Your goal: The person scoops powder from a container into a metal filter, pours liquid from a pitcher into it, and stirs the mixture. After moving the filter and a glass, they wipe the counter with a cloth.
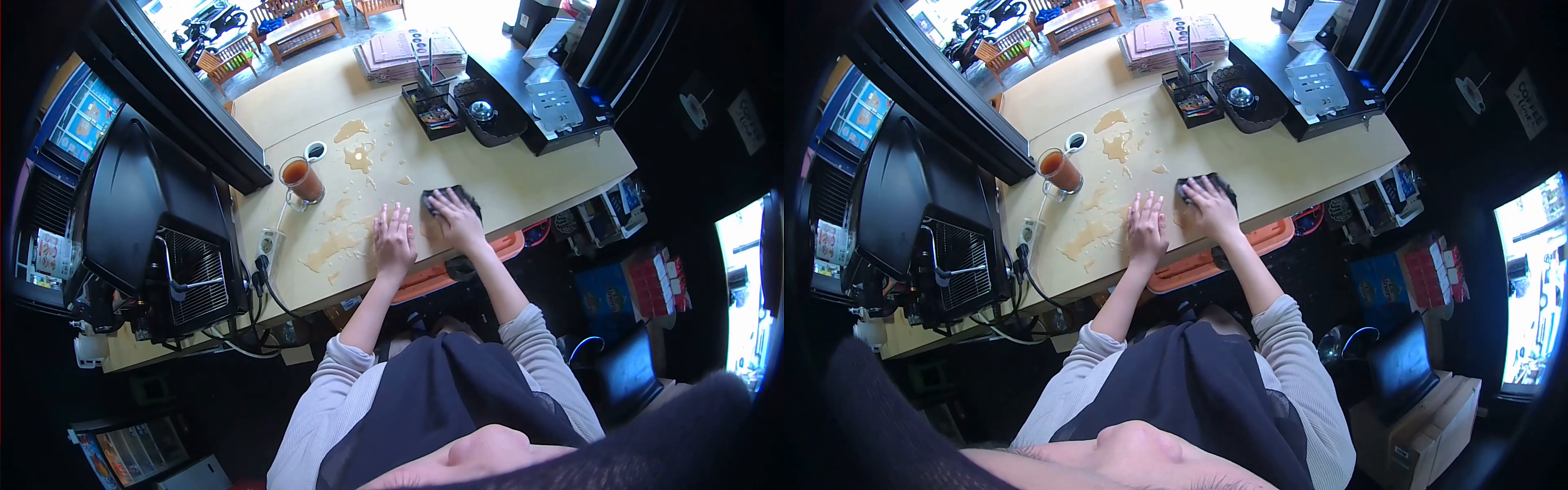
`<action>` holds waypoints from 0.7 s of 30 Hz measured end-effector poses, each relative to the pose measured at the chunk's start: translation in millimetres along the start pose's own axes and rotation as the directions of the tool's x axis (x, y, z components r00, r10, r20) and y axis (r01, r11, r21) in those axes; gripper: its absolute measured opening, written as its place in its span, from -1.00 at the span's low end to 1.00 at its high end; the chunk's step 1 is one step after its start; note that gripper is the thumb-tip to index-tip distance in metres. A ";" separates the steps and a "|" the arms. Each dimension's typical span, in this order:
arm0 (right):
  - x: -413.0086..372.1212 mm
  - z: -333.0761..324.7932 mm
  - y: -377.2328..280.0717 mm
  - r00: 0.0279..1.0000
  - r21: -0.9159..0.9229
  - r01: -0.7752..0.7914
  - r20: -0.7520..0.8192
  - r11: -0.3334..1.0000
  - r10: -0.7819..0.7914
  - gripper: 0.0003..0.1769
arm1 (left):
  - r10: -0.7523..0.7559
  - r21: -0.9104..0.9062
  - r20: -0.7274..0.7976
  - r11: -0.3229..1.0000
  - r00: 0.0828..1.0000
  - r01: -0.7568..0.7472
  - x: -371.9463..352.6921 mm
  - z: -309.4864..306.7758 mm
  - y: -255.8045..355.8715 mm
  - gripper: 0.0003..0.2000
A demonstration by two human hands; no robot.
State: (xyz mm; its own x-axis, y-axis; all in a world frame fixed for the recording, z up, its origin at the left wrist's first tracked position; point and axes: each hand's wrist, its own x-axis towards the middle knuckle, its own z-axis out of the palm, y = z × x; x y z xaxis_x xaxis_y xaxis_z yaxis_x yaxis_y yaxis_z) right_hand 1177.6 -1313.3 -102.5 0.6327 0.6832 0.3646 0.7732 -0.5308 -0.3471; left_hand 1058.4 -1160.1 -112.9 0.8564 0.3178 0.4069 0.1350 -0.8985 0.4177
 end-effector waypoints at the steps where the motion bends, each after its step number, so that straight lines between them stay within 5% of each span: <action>1: -5.9 0.2 -3.0 0.998 0.010 0.058 0.011 0.998 -0.058 -0.51 | 0.001 0.002 0.003 1.000 1.000 -0.001 -0.2 -0.2 -0.2 -0.58; 4: -22.8 -21.0 -3.3 0.998 0.118 0.035 0.040 0.992 -0.040 -0.53 | -0.003 0.008 0.008 1.000 1.000 0.003 -0.4 0.0 -2.0 -0.57; 9: -5.9 -17.4 34.1 0.991 0.050 -0.106 -0.081 0.993 0.110 -0.59 | -0.005 -0.007 0.014 1.000 1.000 0.005 -1.1 -1.2 0.3 -0.57; 16: -7.7 -9.6 -13.9 0.995 0.101 0.092 0.023 0.991 -0.095 -0.57 | -0.009 0.007 -0.009 1.000 1.000 0.009 -0.6 1.2 -2.0 -0.57; 21: -20.0 -29.9 16.6 1.000 0.094 0.006 0.002 0.996 -0.006 -0.62 | -0.010 0.032 0.012 0.999 1.000 0.010 -1.0 0.9 0.2 -0.57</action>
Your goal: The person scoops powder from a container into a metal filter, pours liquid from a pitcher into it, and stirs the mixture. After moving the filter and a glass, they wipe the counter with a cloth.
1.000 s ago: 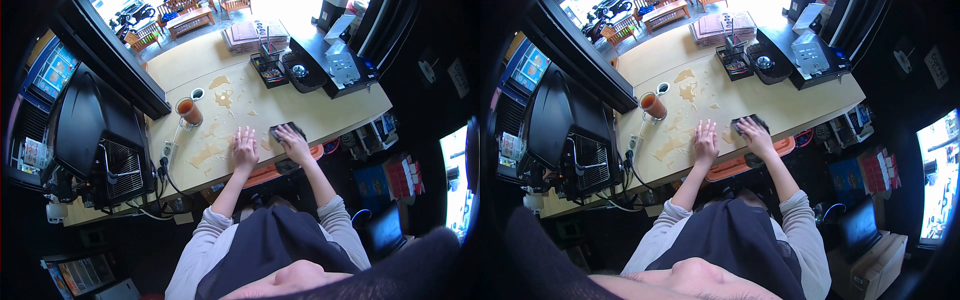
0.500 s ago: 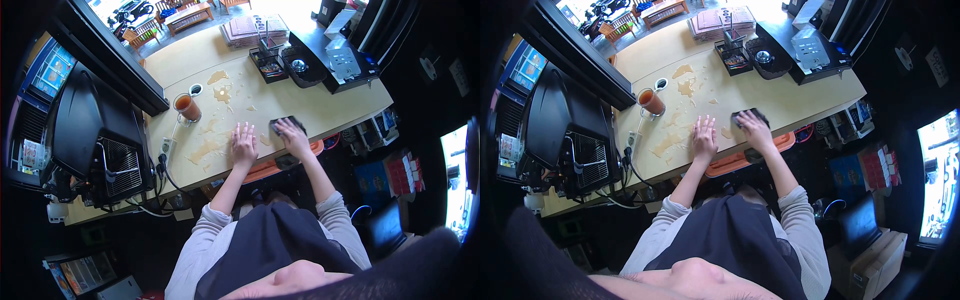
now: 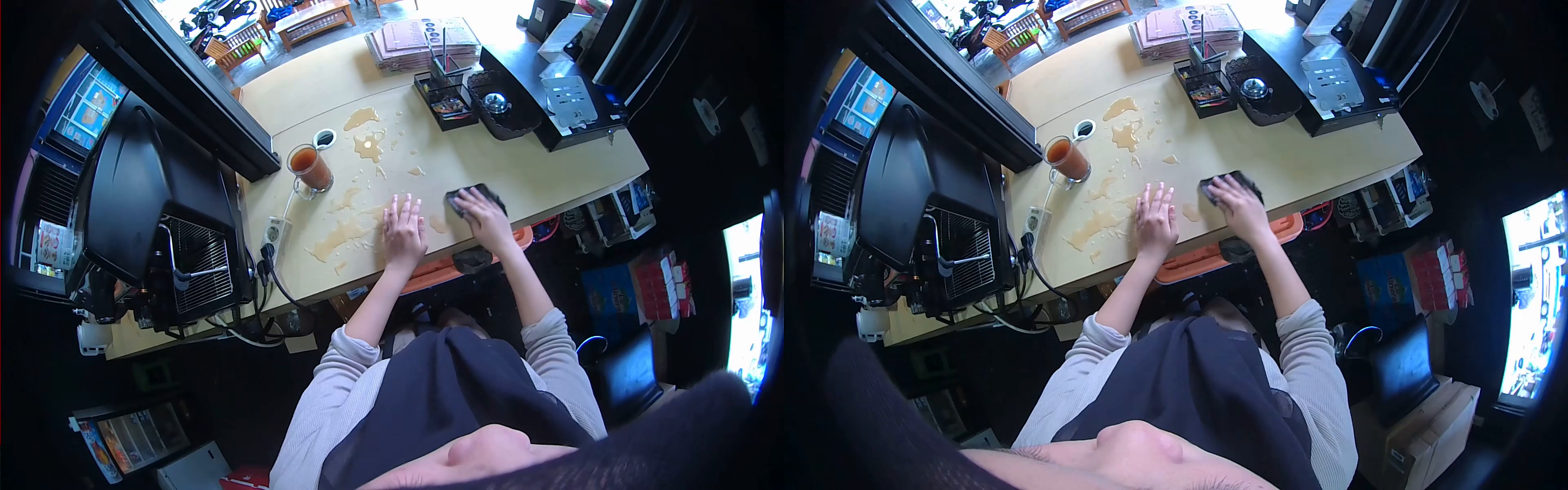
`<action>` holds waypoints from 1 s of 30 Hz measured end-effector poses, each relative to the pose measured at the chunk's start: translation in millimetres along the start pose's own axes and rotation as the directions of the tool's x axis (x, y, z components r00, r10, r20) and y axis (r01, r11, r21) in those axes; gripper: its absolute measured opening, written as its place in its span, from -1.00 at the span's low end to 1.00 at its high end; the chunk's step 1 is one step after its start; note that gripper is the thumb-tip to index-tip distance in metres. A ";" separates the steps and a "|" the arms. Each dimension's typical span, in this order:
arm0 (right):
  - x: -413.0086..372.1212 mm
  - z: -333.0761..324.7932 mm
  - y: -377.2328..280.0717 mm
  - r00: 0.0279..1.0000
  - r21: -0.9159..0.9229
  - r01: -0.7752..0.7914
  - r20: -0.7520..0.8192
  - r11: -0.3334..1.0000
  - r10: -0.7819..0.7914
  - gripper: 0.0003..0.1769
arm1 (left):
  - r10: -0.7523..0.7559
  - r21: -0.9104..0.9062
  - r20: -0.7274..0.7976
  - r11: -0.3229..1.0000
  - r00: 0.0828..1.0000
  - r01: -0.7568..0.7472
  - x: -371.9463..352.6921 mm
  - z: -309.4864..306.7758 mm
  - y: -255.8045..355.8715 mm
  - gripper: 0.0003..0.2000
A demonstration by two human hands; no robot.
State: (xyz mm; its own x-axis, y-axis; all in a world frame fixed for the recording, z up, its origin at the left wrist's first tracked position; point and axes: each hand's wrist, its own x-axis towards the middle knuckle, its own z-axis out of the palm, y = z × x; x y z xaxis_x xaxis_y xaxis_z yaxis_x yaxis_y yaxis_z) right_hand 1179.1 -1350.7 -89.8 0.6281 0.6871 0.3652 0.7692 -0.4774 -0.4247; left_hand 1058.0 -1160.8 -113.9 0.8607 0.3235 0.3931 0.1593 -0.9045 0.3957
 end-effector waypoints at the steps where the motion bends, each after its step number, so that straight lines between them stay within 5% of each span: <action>1: 5.0 2.0 7.4 0.999 -0.013 -0.029 -0.021 0.999 0.029 -0.63 | -0.003 0.001 0.001 1.000 1.000 0.003 -0.1 -1.0 -0.1 -0.57; 6: 32.3 27.2 -4.0 0.997 -0.038 -0.071 -0.026 0.997 0.070 -0.61 | -0.002 -0.014 -0.004 1.000 1.000 0.002 0.5 1.1 0.9 -0.56; 13: -7.5 12.5 -32.2 0.988 0.074 0.135 0.067 0.988 -0.140 -0.60 | -0.004 -0.004 -0.009 1.000 1.000 0.004 -0.2 -0.1 -1.6 -0.57; 18: 2.2 -0.8 6.2 0.997 0.018 -0.073 0.000 0.997 0.073 -0.60 | -0.017 -0.036 0.016 0.999 1.000 0.018 0.4 -1.4 -1.4 -0.57; 22: 27.4 28.6 -0.9 0.997 -0.055 -0.082 -0.010 0.995 0.081 -0.57 | -0.015 -0.055 0.006 0.998 1.000 0.015 1.1 -3.6 -0.4 -0.57; 30: -22.9 17.5 -52.1 0.972 0.131 0.188 0.118 0.973 -0.204 -0.57 | 0.012 -0.057 -0.010 0.998 1.000 -0.012 1.1 -3.6 -2.1 -0.57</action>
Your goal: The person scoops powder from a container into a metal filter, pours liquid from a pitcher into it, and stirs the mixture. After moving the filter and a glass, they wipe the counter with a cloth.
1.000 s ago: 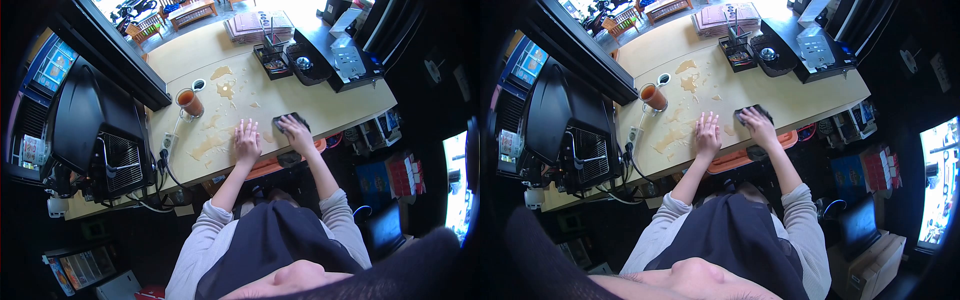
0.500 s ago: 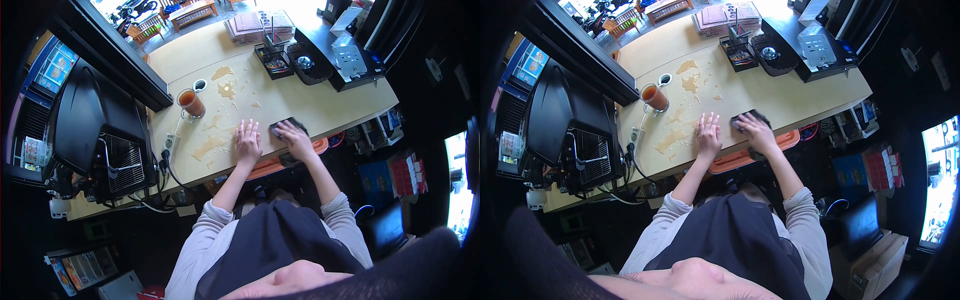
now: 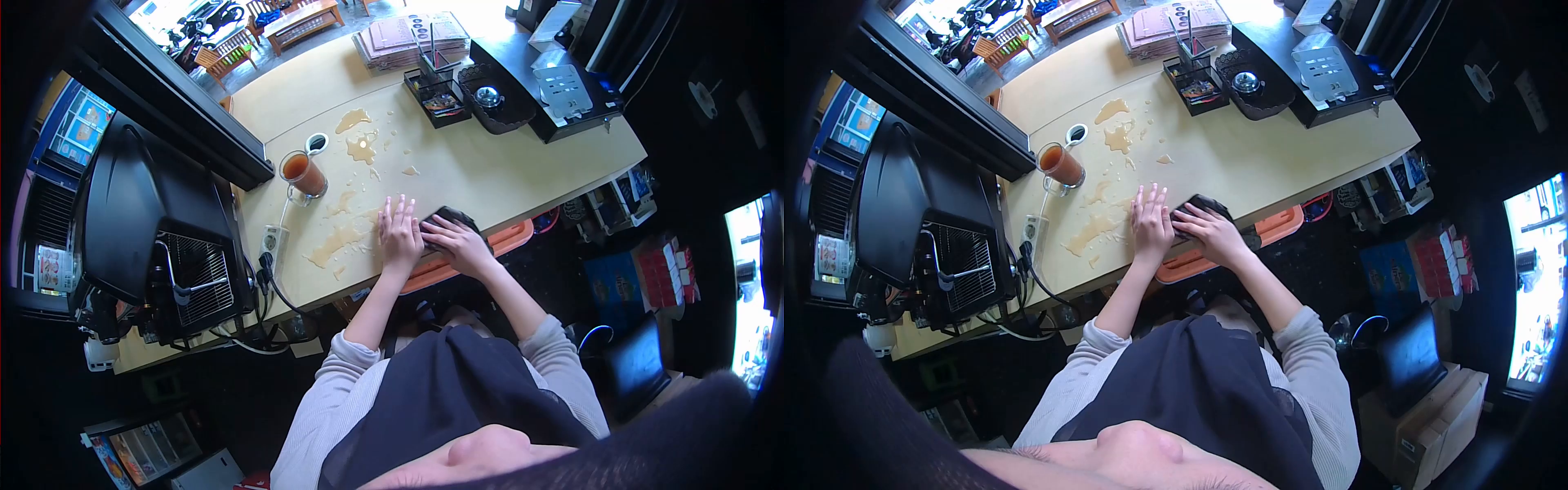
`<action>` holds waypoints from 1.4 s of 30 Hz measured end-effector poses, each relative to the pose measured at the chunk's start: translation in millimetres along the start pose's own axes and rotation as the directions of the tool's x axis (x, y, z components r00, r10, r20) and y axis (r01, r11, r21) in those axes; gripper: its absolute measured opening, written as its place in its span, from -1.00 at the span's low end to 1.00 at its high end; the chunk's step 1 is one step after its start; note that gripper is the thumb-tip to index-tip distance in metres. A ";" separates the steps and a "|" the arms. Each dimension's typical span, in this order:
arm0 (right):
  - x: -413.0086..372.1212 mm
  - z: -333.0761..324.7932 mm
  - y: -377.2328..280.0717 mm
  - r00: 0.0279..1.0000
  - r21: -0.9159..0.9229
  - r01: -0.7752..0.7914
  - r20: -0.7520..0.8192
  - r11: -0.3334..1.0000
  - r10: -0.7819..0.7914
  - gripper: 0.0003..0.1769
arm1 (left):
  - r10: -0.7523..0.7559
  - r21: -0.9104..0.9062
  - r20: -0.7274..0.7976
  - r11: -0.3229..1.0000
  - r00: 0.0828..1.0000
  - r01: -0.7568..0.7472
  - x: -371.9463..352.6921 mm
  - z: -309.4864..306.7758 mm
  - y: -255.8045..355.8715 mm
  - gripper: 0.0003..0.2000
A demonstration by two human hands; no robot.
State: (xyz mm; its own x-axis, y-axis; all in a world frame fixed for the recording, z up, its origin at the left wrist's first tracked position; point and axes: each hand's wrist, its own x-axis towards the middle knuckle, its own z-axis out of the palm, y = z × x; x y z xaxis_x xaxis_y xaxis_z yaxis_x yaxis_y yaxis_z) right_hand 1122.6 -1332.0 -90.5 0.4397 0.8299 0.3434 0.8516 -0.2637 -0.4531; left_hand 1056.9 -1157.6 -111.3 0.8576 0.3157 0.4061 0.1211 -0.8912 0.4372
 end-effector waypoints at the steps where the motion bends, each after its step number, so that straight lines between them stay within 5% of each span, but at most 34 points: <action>1: -8.5 -7.7 4.1 0.999 0.024 0.008 0.035 1.000 -0.009 -0.55 | -0.003 0.001 -0.001 1.000 1.000 0.003 -0.2 0.2 -0.1 -0.57; 10: 14.2 -20.1 60.4 0.938 -0.064 -0.300 -0.200 0.952 0.282 -0.64 | -0.012 -0.006 0.025 1.000 1.000 0.012 0.0 -2.1 2.6 -0.57; 13: 43.0 2.7 49.0 0.953 -0.190 -0.269 -0.194 0.944 0.232 -0.58 | -0.001 -0.014 0.036 1.000 0.999 0.002 1.0 -3.4 1.9 -0.57; 19: 26.3 24.9 6.6 0.995 -0.110 -0.025 -0.095 0.994 0.014 -0.58 | -0.008 -0.039 0.000 0.999 1.000 0.008 1.9 -4.4 2.8 -0.57; 24: -22.8 -8.9 2.6 0.999 -0.029 -0.041 -0.011 0.999 0.040 -0.57 | 0.020 -0.006 0.025 1.000 0.999 -0.020 2.3 -1.2 2.6 -0.57; 32: -9.9 -29.0 62.2 0.906 -0.037 -0.345 -0.275 0.938 0.323 -0.65 | 0.022 0.049 0.042 0.999 0.999 -0.024 2.7 0.8 3.6 -0.57; 34: 12.0 -16.6 65.5 0.887 -0.171 -0.399 -0.322 0.901 0.332 -0.60 | 0.018 0.052 0.047 0.998 0.999 -0.020 2.0 -0.4 3.7 -0.57; 42: 25.1 13.8 12.4 0.998 -0.123 -0.056 -0.004 0.991 0.056 -0.45 | 0.016 0.016 0.015 1.000 1.000 -0.016 1.5 -3.2 2.7 -0.56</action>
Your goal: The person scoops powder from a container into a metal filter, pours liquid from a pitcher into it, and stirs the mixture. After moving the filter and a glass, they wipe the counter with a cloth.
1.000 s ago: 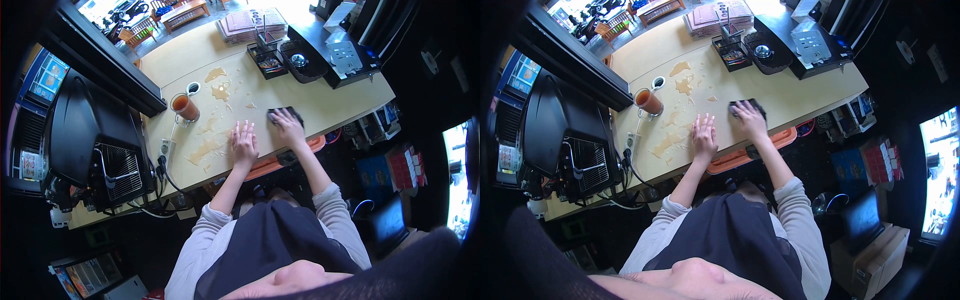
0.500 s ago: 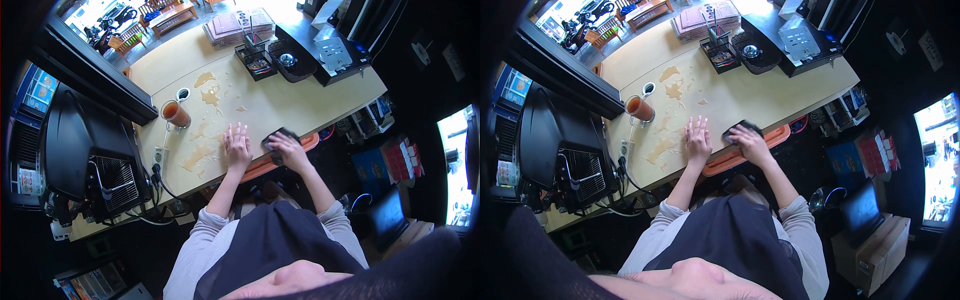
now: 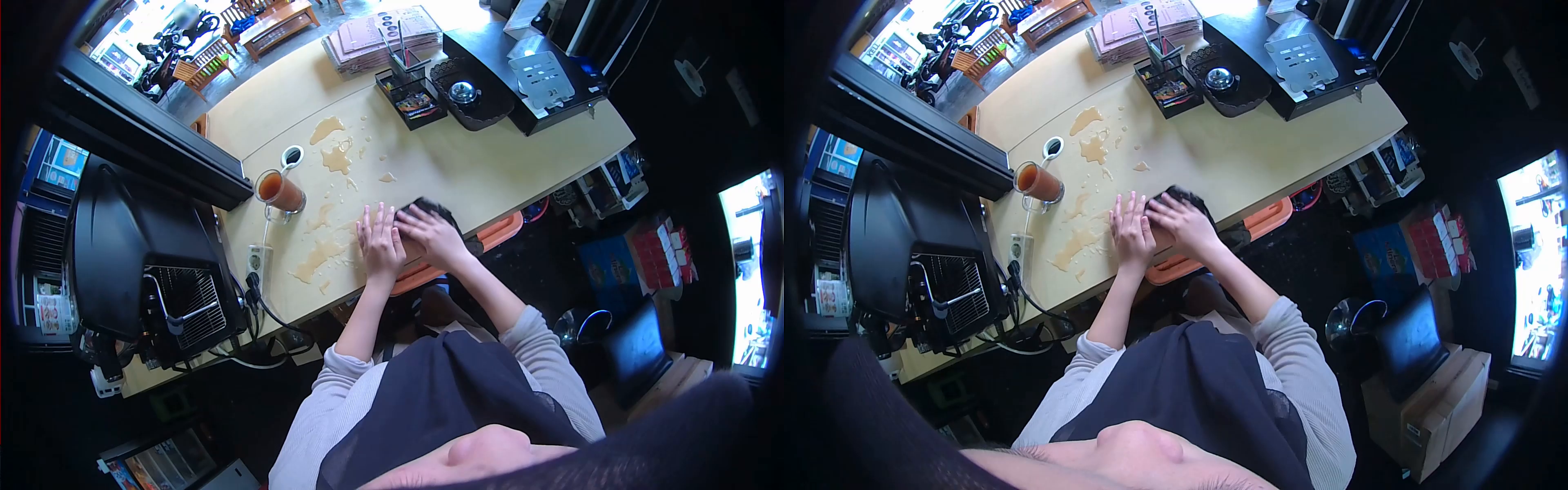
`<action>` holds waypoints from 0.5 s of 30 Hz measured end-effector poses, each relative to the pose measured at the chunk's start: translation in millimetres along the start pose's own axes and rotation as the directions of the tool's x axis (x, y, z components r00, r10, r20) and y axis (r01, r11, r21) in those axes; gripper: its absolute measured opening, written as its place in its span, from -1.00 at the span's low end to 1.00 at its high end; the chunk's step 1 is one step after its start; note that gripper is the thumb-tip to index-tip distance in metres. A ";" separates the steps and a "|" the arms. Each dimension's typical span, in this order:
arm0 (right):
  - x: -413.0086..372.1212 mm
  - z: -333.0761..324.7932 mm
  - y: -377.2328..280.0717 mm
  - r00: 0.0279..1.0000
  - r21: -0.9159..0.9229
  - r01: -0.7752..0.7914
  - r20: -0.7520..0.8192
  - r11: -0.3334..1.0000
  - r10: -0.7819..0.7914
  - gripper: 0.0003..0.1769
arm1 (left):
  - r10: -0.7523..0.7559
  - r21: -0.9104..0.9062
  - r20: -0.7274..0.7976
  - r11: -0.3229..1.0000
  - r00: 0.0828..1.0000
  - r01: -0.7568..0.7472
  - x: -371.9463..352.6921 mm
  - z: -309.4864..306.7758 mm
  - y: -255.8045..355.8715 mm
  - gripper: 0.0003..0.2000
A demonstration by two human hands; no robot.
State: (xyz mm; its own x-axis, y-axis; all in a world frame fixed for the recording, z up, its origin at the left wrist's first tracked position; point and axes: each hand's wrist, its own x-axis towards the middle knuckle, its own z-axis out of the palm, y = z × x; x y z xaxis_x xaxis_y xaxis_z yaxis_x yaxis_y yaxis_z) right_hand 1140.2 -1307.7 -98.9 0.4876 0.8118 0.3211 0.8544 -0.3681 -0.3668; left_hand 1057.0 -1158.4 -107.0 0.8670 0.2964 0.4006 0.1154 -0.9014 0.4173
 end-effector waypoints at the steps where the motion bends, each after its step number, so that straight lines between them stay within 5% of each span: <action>1: -9.8 -5.1 -4.9 1.000 0.049 0.021 0.022 0.999 -0.022 -0.45 | 0.001 -0.002 0.005 1.000 1.000 -0.001 -0.3 -0.9 0.2 -0.56; 5: -47.5 -34.4 7.1 0.999 0.053 -0.027 0.047 0.998 0.024 -0.45 | -0.003 -0.028 0.022 1.000 1.000 0.003 -1.3 -2.3 -0.7 -0.56; 11: -62.8 -79.6 76.2 0.931 0.018 -0.345 -0.124 0.938 0.344 -0.58 | -0.029 -0.052 0.081 0.998 0.996 0.034 0.3 -4.7 0.5 -0.56; 15: -42.5 -79.2 125.7 0.874 -0.062 -0.451 -0.233 0.890 0.427 -0.58 | -0.049 -0.048 0.103 0.997 0.993 0.054 0.9 -5.0 0.3 -0.56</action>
State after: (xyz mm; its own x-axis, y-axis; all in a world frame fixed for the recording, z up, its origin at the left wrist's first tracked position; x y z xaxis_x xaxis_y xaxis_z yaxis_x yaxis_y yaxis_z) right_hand 1241.1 -1424.3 -89.5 0.8326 0.4466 0.3277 0.5516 -0.7223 -0.4172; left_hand 1055.4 -1156.8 -102.4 0.9058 0.3059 0.2933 0.1386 -0.8678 0.4772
